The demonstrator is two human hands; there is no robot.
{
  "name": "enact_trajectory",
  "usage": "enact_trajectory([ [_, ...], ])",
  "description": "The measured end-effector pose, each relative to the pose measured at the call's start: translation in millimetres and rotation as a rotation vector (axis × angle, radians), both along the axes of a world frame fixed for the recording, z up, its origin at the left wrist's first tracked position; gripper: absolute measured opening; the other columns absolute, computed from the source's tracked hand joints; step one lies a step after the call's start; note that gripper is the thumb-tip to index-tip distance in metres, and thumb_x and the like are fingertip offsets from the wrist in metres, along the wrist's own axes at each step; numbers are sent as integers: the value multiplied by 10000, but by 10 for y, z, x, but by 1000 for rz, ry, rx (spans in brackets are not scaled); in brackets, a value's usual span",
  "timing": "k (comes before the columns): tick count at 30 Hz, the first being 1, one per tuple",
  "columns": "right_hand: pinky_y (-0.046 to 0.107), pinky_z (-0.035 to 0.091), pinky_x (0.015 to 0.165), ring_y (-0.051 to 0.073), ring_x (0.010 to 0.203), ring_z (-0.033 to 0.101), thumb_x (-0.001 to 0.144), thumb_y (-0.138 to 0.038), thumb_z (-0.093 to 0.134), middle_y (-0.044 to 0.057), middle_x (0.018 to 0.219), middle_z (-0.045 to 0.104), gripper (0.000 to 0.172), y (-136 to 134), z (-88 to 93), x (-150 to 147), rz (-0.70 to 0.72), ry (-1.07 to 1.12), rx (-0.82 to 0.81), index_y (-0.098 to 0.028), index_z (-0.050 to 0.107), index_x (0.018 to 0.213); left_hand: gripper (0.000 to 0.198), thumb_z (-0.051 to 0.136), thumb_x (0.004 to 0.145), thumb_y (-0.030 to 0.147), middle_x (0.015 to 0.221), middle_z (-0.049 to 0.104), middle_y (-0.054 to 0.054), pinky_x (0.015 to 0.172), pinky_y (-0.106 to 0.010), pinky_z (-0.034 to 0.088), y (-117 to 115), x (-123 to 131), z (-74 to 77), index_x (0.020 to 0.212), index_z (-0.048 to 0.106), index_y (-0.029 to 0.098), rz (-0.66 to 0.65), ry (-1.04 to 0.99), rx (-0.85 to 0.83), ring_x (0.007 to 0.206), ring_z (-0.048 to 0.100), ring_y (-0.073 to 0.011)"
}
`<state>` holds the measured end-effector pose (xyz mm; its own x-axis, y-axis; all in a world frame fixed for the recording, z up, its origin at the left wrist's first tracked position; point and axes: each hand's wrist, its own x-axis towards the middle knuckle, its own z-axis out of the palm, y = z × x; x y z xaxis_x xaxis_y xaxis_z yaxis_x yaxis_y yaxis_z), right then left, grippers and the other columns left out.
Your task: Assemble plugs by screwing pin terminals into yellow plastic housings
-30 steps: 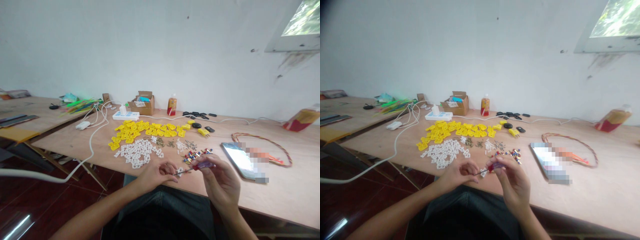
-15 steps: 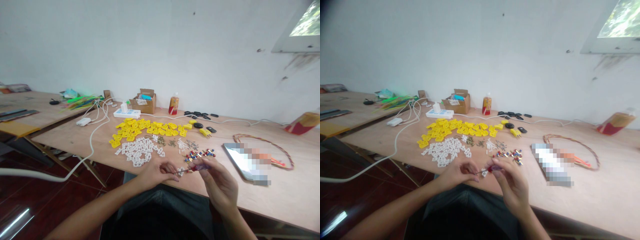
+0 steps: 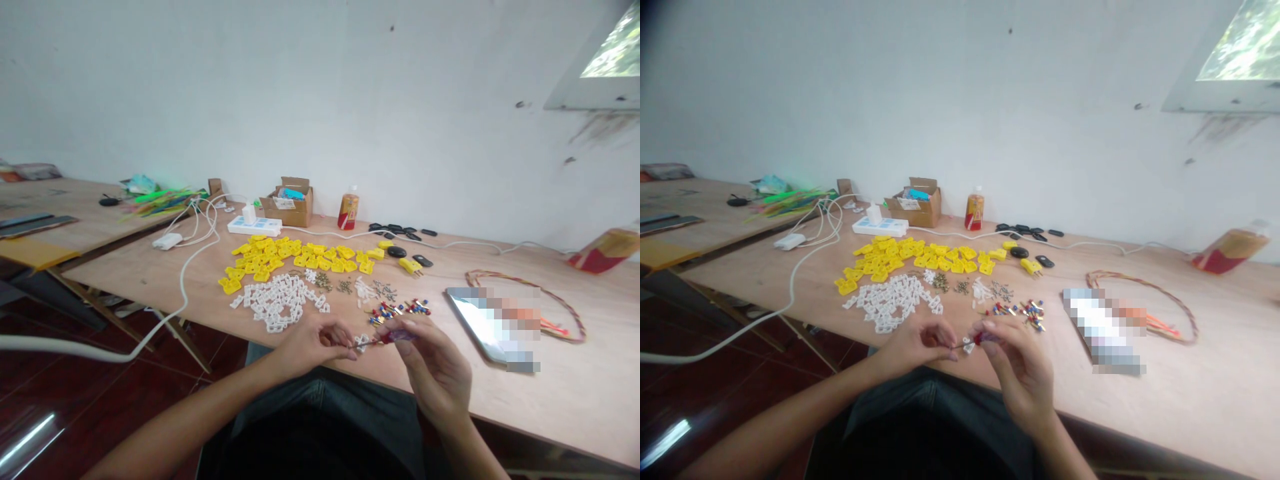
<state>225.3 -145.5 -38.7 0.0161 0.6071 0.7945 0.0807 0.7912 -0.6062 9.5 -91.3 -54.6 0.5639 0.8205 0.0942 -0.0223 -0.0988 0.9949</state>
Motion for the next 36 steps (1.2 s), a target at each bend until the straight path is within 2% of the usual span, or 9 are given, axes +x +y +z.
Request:
enact_trajectory([
  [7,329,694,719,190,882,788,958,-74,697,33,1008,803,397,19,43,-31,-2,17,19,-330,762,1255,314,955,740,380,850,807,-49,794,-318,582,13,-7,-10,861,765,162,-23,-9,8,814,760,-206],
  [11,291,694,647,183,745,803,860,-154,870,2,868,815,350,12,69,-26,44,67,19,-305,754,1154,282,950,747,337,853,822,-53,822,-329,597,11,-11,-14,871,767,162,-35,-24,1,827,787,-216],
  [15,312,706,692,204,806,828,957,-204,775,32,893,833,124,16,31,60,94,43,-62,-270,745,1057,306,957,735,359,879,825,-62,862,-352,615,28,-23,-30,875,773,159,-74,-45,-50,839,798,-227],
  [18,376,710,825,227,1004,825,1042,-184,634,83,1150,831,230,36,12,114,146,-25,-142,-298,734,1216,327,942,753,404,868,821,-69,842,-353,627,50,-31,-38,878,769,156,-110,-52,-82,823,803,-231],
  [20,422,707,861,253,1090,798,1020,-218,678,94,1249,788,276,52,18,117,162,-21,-129,-320,734,1269,341,949,741,415,864,821,-73,840,-349,626,58,-33,-43,872,770,155,-102,-42,-74,820,803,-231],
  [23,342,708,732,209,916,789,905,-201,825,43,1050,766,316,65,28,107,94,7,-71,-332,795,1192,367,971,707,424,878,824,-76,845,-348,623,61,-35,-49,865,777,156,-77,-16,-42,836,802,-236],
  [25,277,686,650,165,800,772,926,-139,784,22,972,770,360,65,24,116,41,-6,-78,-344,792,1223,381,975,701,432,893,826,-78,849,-353,624,63,-39,-47,873,777,156,-84,-15,-41,846,803,-241],
  [29,333,710,740,199,906,807,1009,-127,646,56,1080,825,389,52,31,152,39,-39,-111,-333,741,1325,373,957,722,436,892,827,-82,860,-363,628,72,-49,-28,881,778,151,-104,-27,-62,827,801,-235],
  [36,343,698,687,211,858,801,899,-82,779,27,951,819,316,23,63,104,-23,50,2,-312,788,1116,205,859,821,355,902,834,-69,853,-335,607,9,-32,-9,897,812,170,-76,38,18,848,783,-218],
])
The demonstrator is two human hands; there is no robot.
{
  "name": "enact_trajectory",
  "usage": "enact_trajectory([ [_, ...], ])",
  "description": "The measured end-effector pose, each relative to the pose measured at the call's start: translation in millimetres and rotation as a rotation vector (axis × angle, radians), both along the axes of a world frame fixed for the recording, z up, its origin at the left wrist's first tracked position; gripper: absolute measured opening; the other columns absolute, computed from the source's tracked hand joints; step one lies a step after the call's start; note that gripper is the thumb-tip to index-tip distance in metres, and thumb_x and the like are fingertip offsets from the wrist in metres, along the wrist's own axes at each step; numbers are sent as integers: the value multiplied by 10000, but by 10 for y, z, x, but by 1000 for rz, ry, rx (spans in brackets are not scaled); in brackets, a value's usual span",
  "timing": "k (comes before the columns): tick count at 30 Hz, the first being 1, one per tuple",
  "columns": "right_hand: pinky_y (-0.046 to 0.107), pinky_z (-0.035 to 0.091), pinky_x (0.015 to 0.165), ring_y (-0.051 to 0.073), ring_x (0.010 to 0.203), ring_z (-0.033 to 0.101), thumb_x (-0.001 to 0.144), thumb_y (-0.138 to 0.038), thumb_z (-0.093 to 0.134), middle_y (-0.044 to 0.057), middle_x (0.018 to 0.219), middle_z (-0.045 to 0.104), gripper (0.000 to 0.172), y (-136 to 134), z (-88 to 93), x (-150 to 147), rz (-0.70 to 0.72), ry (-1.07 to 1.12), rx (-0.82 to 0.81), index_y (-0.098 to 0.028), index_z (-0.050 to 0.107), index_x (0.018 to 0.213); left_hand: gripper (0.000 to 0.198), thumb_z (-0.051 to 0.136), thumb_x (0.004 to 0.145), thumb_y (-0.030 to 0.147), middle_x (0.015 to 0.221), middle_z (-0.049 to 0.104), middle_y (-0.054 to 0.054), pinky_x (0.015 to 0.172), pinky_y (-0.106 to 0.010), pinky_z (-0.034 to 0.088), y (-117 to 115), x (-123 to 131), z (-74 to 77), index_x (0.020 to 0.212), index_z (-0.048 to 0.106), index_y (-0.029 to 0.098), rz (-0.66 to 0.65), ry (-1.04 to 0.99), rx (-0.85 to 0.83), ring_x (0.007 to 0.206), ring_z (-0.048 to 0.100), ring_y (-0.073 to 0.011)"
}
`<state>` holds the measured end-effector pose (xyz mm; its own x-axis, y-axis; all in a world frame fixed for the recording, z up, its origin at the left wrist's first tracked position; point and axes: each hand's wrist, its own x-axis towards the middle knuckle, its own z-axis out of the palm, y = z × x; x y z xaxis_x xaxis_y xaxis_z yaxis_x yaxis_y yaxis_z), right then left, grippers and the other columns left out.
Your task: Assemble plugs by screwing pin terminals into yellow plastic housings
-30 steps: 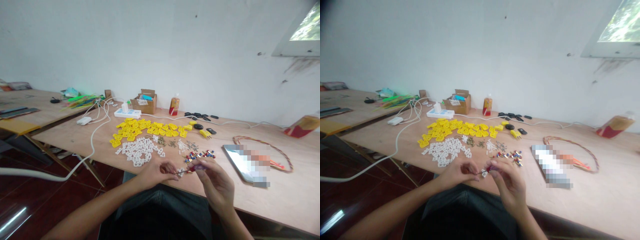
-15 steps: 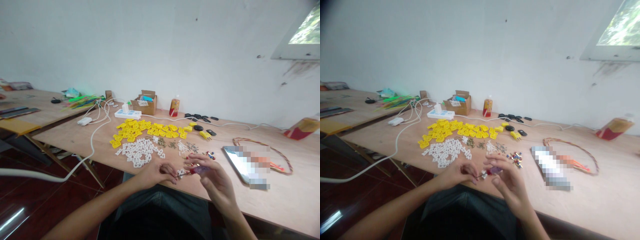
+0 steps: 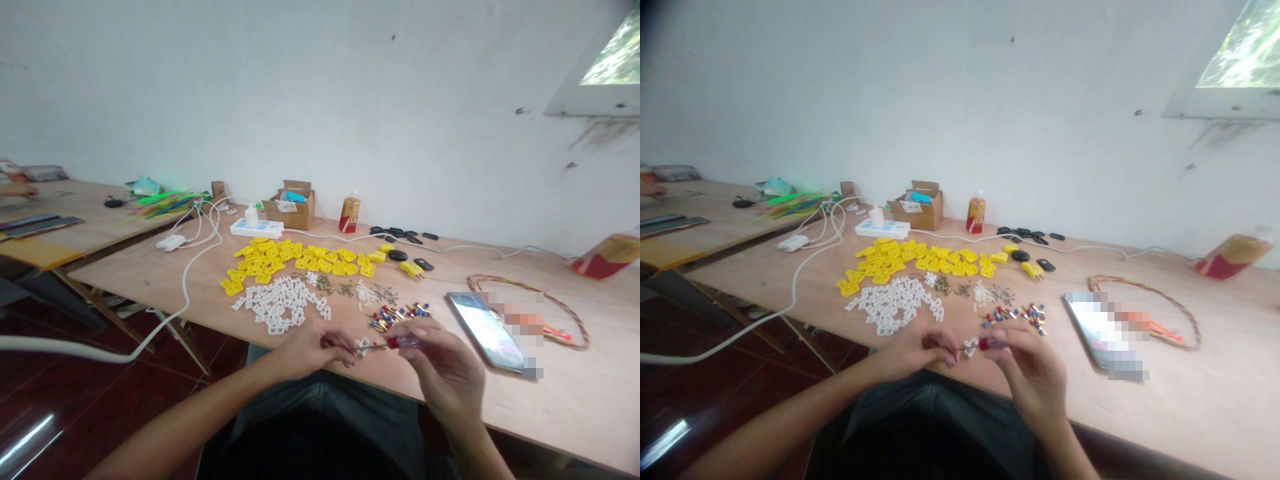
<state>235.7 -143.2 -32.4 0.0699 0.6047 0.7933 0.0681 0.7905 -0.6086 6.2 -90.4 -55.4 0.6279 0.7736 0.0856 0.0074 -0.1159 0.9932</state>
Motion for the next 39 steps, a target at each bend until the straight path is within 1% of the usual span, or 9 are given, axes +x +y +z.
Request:
enact_trajectory([
  [5,362,690,791,195,889,801,887,-85,796,15,1002,817,335,33,-25,122,-212,262,29,-296,757,1143,114,812,855,301,871,837,-57,786,-319,584,180,-53,312,867,839,191,200,187,261,791,762,-220],
  [8,353,670,851,178,906,794,884,-107,815,10,999,813,302,80,-28,186,-239,308,30,-283,762,1124,73,859,831,272,872,827,-39,785,-309,548,554,-54,579,832,829,205,275,326,527,829,744,-223],
  [11,313,662,829,166,927,786,878,-113,825,5,1006,812,304,106,-44,180,-202,303,21,-288,771,1120,61,863,809,202,816,798,-32,765,-299,514,1028,13,712,814,806,181,246,500,641,787,716,-209],
  [15,310,670,805,175,934,786,876,-114,825,15,1010,817,314,106,-66,141,-184,254,2,-288,773,1132,113,876,742,131,762,769,-17,735,-289,493,1511,136,643,739,770,174,180,565,664,742,691,-200],
  [19,318,679,756,183,900,788,892,-147,817,17,989,816,271,110,-55,138,-182,239,0,-297,773,1114,106,857,741,116,814,787,-34,752,-283,522,1705,193,521,778,769,160,131,583,674,787,719,-211],
  [25,269,676,753,159,921,784,895,-92,787,9,1013,809,321,133,-54,143,-169,219,11,-295,774,1144,252,661,853,16,1023,831,-93,846,-274,561,1775,173,421,1025,806,132,110,607,706,947,770,-218],
  [28,268,681,748,160,920,789,889,-65,773,2,1012,809,353,142,-56,132,-156,197,16,-301,775,1152,286,655,871,18,1051,831,-87,873,-291,556,1771,144,391,1060,816,160,112,653,747,965,765,-227],
  [34,213,662,809,118,930,786,885,-5,742,-25,1020,822,413,143,-49,107,-118,184,26,-306,775,1165,18,827,855,196,825,795,-44,800,-290,518,1736,59,376,874,828,196,65,748,824,823,736,-230],
  [39,212,659,778,119,912,788,893,-6,736,-26,1006,822,406,141,-38,109,-100,181,32,-306,772,1165,98,870,837,296,852,793,-47,789,-299,498,1775,18,382,837,824,210,83,778,868,868,730,-254],
])
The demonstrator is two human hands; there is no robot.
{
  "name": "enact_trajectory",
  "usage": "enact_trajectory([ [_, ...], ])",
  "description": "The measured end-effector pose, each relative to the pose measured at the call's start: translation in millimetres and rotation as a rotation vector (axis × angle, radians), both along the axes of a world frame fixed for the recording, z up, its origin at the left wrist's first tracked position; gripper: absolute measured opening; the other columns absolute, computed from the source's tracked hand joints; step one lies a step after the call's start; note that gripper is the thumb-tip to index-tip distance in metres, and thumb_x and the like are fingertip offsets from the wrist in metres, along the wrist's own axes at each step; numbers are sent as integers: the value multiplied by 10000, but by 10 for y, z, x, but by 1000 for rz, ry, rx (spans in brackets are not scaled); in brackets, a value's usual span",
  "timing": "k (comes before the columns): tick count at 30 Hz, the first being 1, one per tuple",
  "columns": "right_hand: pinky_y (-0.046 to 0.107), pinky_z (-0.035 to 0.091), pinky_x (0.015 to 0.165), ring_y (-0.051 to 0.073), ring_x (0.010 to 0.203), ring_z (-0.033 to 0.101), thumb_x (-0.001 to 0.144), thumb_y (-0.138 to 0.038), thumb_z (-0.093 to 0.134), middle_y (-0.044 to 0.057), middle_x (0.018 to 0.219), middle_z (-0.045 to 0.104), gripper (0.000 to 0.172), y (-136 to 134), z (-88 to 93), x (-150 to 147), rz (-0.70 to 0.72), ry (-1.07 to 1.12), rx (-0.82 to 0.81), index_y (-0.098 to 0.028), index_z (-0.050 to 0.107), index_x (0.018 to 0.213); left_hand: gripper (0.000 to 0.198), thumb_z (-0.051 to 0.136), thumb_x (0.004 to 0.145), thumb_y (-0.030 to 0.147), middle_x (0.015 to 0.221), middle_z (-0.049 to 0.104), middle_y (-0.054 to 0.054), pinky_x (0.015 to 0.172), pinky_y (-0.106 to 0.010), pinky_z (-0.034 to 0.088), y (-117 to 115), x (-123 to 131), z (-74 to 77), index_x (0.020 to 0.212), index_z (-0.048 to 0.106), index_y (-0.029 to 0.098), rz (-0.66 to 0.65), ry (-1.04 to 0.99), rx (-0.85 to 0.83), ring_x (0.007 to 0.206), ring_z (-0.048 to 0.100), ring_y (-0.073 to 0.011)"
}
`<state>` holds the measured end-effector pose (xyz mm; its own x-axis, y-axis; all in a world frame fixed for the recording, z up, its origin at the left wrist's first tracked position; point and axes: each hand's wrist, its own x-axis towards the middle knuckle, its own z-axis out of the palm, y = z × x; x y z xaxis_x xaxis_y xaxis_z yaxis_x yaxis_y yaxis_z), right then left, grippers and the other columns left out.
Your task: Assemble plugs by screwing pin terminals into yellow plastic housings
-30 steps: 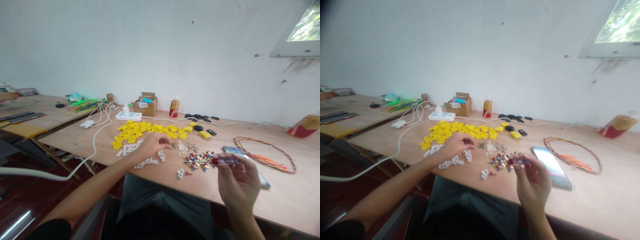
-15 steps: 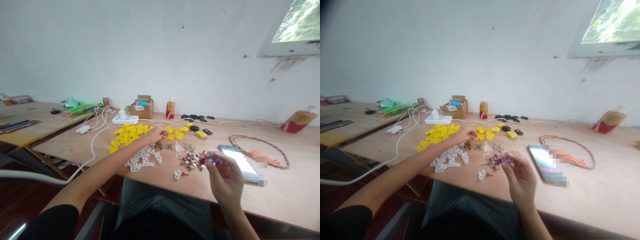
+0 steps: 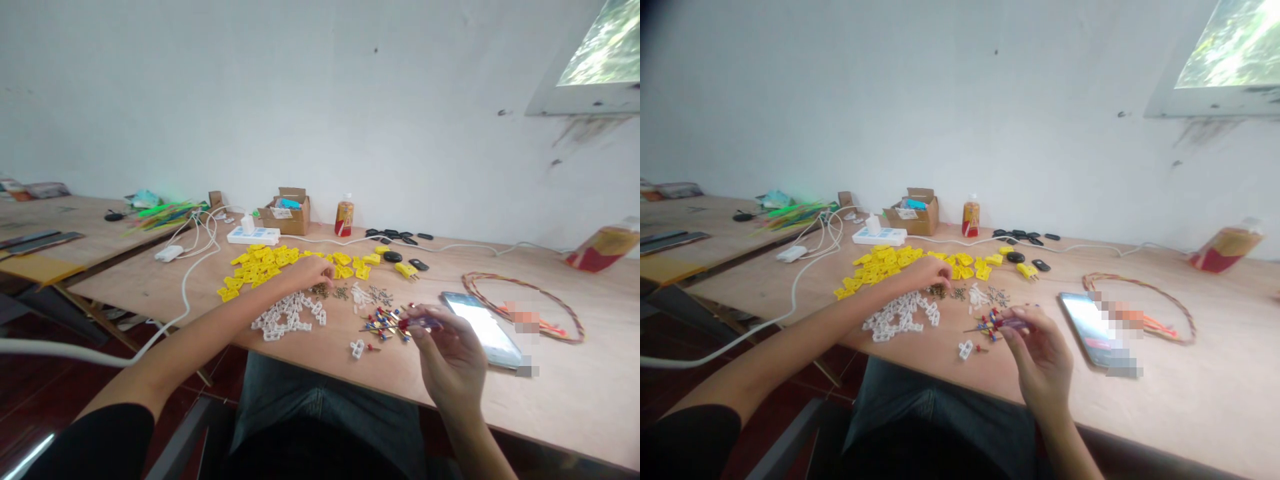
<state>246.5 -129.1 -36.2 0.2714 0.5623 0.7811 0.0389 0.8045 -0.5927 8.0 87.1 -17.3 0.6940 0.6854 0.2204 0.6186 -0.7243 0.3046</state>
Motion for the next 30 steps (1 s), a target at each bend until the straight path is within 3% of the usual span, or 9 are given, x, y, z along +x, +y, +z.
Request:
enact_trajectory([
  [4,228,661,775,132,922,790,893,-16,744,-16,1014,822,395,9,-11,4,-5,0,-11,-304,772,1162,23,831,861,223,951,820,-60,830,-302,503,40,23,3,873,838,205,-10,-15,-1,949,740,-256],
  [8,244,663,764,142,911,789,892,-18,748,-9,1008,819,389,17,-24,14,-3,-9,-4,-298,772,1162,141,757,885,103,959,835,-43,814,-270,513,31,134,14,949,843,194,-38,-44,-47,901,759,-211],
  [14,302,676,721,179,879,799,845,-17,804,1,994,831,438,-40,58,134,-140,79,77,-296,763,1180,117,822,872,142,1013,839,-70,817,-287,515,-100,353,128,983,838,176,-67,-73,-81,955,763,-246],
  [17,295,684,691,170,810,796,796,-6,848,-9,963,837,499,-79,94,200,-200,115,126,-296,759,1192,110,785,943,207,1067,834,-85,857,-298,516,-386,385,201,1036,834,173,-99,-101,-100,987,757,-245],
  [21,267,698,701,160,821,802,788,-21,867,-11,952,839,453,-69,58,186,-124,65,55,-296,777,1137,140,781,973,274,1070,832,-50,869,-264,531,-1069,305,180,1084,829,203,-275,-146,-219,938,765,-196],
  [24,242,702,731,148,848,803,811,-33,854,-14,950,836,425,-38,2,109,-50,20,9,-302,785,1133,402,856,905,281,1306,770,-79,1063,-312,482,-1536,208,82,1291,756,233,-381,-221,-259,1230,696,-252],
  [27,228,699,762,143,888,801,859,-36,806,-5,985,833,410,-32,-49,33,16,-60,-36,-307,782,1166,508,836,919,234,1379,733,-61,1106,-338,466,-1743,135,-43,1399,676,272,-278,-257,-294,1280,666,-250],
  [30,251,703,773,157,917,798,887,-41,777,15,1034,833,393,-47,-85,-8,52,-133,-62,-307,779,1177,304,798,949,197,1259,775,-63,1056,-348,501,-1753,88,-177,1247,738,212,-166,-271,-266,1184,703,-251],
])
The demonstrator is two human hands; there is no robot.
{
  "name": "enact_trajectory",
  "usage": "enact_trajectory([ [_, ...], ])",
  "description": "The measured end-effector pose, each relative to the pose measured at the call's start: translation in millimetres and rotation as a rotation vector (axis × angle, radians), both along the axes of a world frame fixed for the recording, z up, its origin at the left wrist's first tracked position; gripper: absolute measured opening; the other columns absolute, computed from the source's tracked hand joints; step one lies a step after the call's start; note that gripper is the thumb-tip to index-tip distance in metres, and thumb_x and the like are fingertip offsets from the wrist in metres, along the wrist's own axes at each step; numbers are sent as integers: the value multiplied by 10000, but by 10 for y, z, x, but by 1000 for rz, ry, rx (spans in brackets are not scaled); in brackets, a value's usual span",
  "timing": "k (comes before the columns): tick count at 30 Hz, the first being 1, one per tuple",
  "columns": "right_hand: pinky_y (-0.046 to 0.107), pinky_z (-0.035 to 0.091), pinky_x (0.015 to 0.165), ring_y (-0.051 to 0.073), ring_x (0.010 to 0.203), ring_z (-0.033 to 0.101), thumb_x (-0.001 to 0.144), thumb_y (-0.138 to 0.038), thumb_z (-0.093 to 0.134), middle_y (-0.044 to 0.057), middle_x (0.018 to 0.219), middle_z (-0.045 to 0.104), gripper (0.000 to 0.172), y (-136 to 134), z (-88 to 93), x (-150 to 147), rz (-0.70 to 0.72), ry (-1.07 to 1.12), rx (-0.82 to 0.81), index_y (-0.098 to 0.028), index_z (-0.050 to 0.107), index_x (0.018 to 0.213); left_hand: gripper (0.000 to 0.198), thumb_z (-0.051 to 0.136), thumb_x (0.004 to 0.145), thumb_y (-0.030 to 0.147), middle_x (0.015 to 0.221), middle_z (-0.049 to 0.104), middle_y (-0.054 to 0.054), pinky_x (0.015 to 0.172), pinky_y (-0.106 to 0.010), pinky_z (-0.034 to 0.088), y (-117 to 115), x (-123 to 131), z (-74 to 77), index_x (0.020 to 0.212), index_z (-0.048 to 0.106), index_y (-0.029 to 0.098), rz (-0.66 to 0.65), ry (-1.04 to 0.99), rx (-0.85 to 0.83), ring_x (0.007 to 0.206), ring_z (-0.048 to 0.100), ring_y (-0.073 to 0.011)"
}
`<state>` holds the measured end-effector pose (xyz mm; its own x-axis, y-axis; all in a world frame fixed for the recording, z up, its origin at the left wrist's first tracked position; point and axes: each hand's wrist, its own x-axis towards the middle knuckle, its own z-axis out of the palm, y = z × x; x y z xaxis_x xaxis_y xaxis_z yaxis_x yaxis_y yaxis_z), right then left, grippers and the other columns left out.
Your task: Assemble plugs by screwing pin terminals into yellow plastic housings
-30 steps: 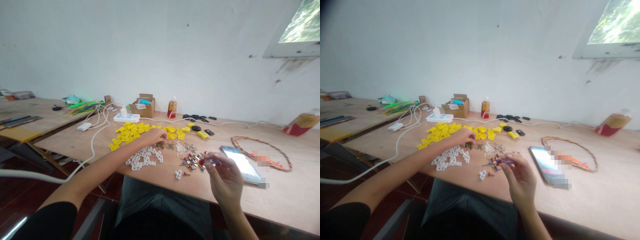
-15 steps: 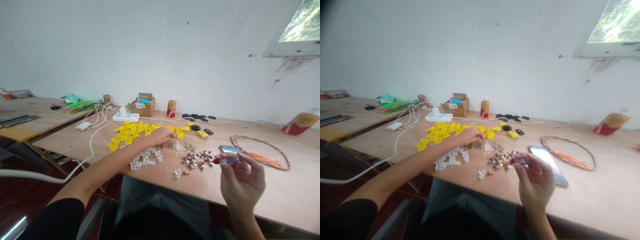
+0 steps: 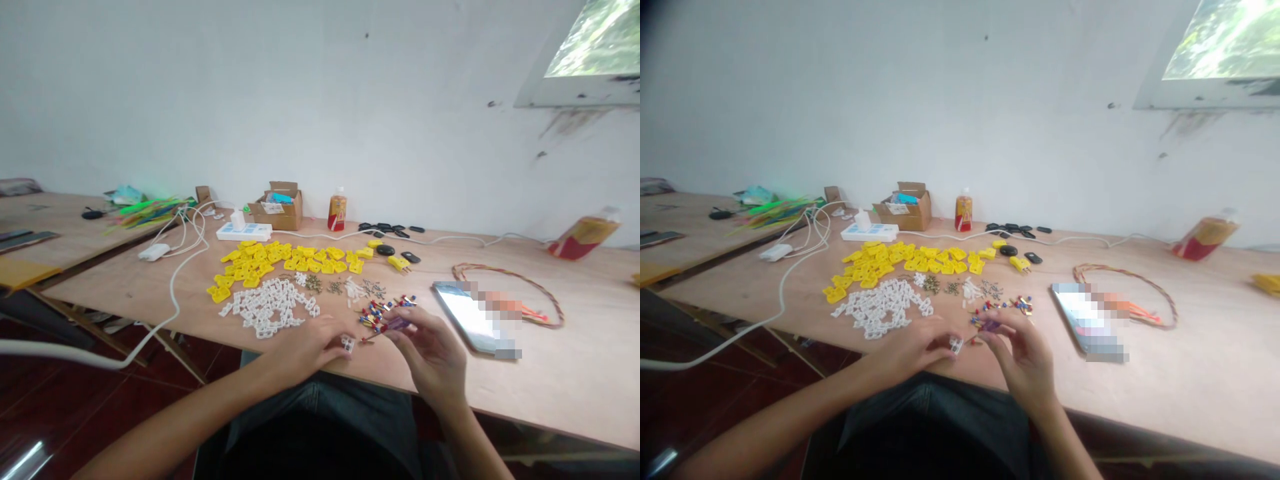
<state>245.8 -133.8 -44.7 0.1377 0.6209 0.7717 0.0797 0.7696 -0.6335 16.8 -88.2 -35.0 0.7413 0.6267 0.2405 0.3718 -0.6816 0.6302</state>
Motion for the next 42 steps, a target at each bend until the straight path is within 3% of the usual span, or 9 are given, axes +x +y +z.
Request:
enact_trajectory([
  [5,273,707,757,166,883,796,889,-56,779,25,1012,832,369,2,-17,-4,-27,-29,9,-297,779,1169,147,699,1027,222,1215,765,-74,1048,-340,511,-18,-53,-103,1161,743,180,-2,9,96,1163,701,-240],
  [12,307,714,756,180,909,794,849,-6,773,24,1030,826,424,23,-47,25,-77,-29,32,-294,777,1160,110,743,979,229,1085,765,-45,830,-281,578,196,88,33,1081,746,189,123,-36,55,946,741,-199],
  [17,295,703,778,175,941,787,829,8,782,19,1037,825,445,26,-66,54,-95,-20,27,-295,776,1155,246,690,984,88,1188,774,-80,1010,-341,544,418,162,160,1211,707,179,-53,187,428,1143,713,-242],
  [21,281,702,778,166,929,787,824,5,785,12,1030,825,441,29,-49,54,-100,-22,33,-294,776,1149,292,599,1025,63,1126,781,-127,991,-397,558,354,253,233,1304,667,118,-95,439,816,1104,733,-287],
  [24,305,711,745,182,908,792,835,-26,791,21,1007,825,394,28,-32,57,-110,-28,37,-287,778,1130,343,598,1035,85,1129,775,-156,894,-378,591,333,322,267,1377,624,73,-102,536,916,1032,762,-287],
  [28,315,715,728,183,875,790,855,-44,780,27,981,817,351,24,-22,61,-110,-26,32,-279,782,1115,392,585,1032,50,1057,776,-110,768,-325,585,418,236,351,1415,608,130,-96,525,856,923,777,-255],
  [32,332,721,739,189,888,791,844,-30,788,29,1007,819,380,27,-22,58,-113,4,34,-283,777,1128,231,634,1039,114,1201,750,-95,856,-298,567,369,-13,403,1258,685,169,-65,355,532,1046,753,-231],
  [36,314,714,710,180,867,787,840,-18,787,14,988,809,405,39,-24,63,-110,36,57,-294,771,1136,226,656,1057,372,1133,772,-76,932,-317,545,125,-130,207,1156,711,177,-74,174,302,1072,735,-236],
  [42,298,687,664,180,837,781,863,-53,789,12,955,798,361,38,0,70,-154,25,78,-298,762,1127,147,679,1043,299,1147,787,-89,1012,-383,528,122,-44,-84,1105,740,181,10,168,328,1133,711,-264],
])
